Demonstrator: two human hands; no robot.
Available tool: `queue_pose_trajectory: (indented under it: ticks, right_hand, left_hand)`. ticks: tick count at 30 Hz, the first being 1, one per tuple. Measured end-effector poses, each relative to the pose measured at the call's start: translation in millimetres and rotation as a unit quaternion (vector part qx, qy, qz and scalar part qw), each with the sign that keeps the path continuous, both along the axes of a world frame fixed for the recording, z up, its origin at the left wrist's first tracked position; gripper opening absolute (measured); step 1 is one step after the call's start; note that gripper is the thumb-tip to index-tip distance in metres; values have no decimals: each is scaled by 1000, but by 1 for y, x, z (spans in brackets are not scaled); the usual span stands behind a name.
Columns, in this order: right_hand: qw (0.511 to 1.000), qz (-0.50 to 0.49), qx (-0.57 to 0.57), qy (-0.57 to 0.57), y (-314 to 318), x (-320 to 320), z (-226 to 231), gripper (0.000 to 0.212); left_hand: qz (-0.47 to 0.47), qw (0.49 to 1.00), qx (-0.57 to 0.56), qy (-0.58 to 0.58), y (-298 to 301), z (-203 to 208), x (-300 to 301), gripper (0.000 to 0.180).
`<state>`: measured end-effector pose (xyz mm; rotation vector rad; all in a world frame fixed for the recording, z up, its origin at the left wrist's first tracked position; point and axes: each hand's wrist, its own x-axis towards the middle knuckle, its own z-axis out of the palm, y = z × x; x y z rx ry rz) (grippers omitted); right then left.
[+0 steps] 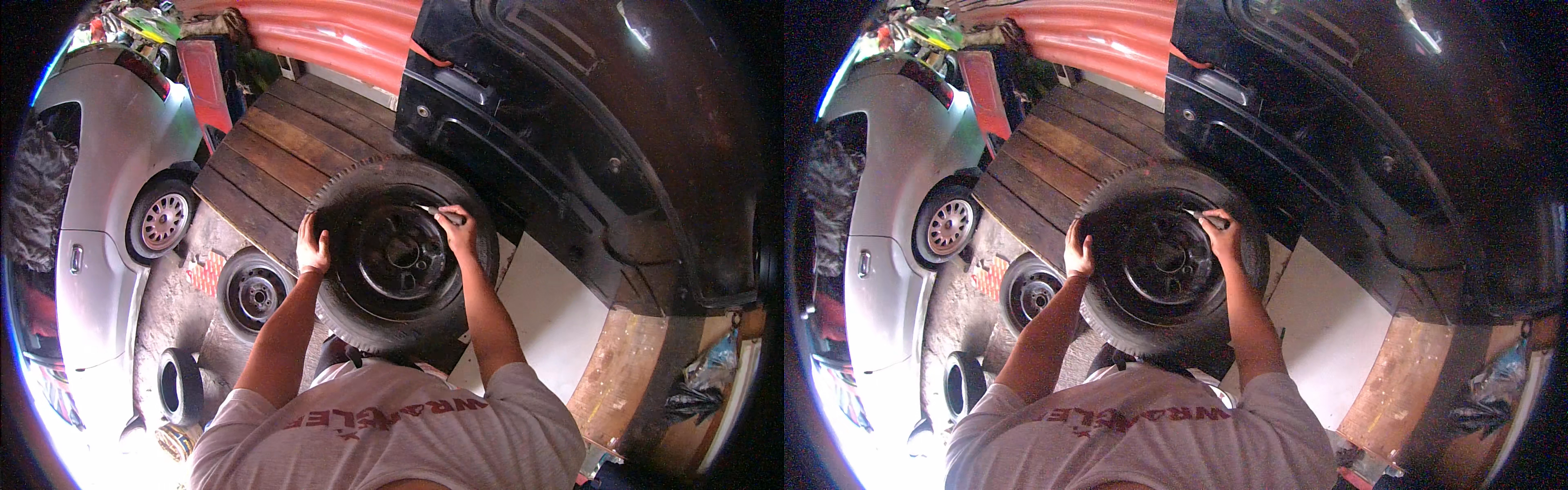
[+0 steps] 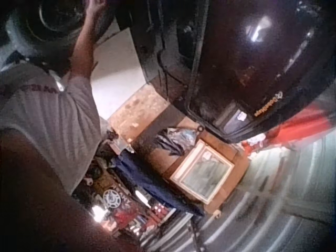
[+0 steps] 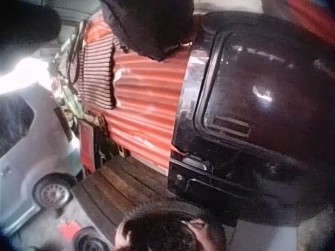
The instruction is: The person uses a small brush to scrub the inner rim of a car tire resting on a wooden platform. The person repeatedly rotates the tire and scrubs different sections of the rim surface.
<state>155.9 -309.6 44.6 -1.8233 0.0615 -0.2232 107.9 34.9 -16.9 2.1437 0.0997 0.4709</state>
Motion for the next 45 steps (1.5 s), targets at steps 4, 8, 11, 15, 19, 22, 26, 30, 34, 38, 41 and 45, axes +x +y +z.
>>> queue_pose_trajectory:
  ticks: [4, 8, 11, 15, 19, 22, 26, 30, 34, 38, 41, 45]
  right_hand:
    - [998, -39, -6, -53, 21, -10, 0, 11]
    - [994, 7, -63, -85, 39, -2, -1, 13]
    - [994, 2, -74, -80, 43, -3, 0, 13]
    - [995, 25, -65, -64, 60, 5, -3, 14]
    - [985, 137, -97, -42, 81, 22, 8, 15]
    - [965, 230, -120, -48, 95, 26, 19, 13]
    - [981, 163, -79, 64, 89, 25, 31, 14]
    - [999, -15, -46, -22, 30, 37, -14, 14]
    - [995, -95, 37, 1, -7, 14, -6, 15]
    - [989, -122, -80, 7, -19, -29, 28, 15]
    - [980, -67, -185, 35, -24, -54, 40, 13]
    - [971, -18, -234, 37, -25, -88, 42, 14]
  left_hand:
    - [-2, 1000, 3, 10, -3, 3, -3, 59]
    - [-7, 1000, -3, 6, -4, 5, -3, 61]
    - [-7, 1000, -7, -3, -3, 4, -4, 63]
    - [-11, 999, -38, -27, -3, 0, -3, 65]
    - [-7, 998, -57, -39, -2, -5, -3, 68]
    - [-12, 996, -77, -40, 2, -6, -2, 66]
    - [-9, 996, -78, -44, 1, -5, -2, 63]
    - [-20, 995, -86, -46, -7, -6, 0, 60]
    - [-30, 996, -77, -45, -1, -6, -1, 59]
    - [-36, 998, -45, -36, 1, -6, 1, 59]
    - [-38, 998, -42, -32, -1, -3, 0, 59]
    - [-39, 997, -45, -43, 1, -6, 3, 56]
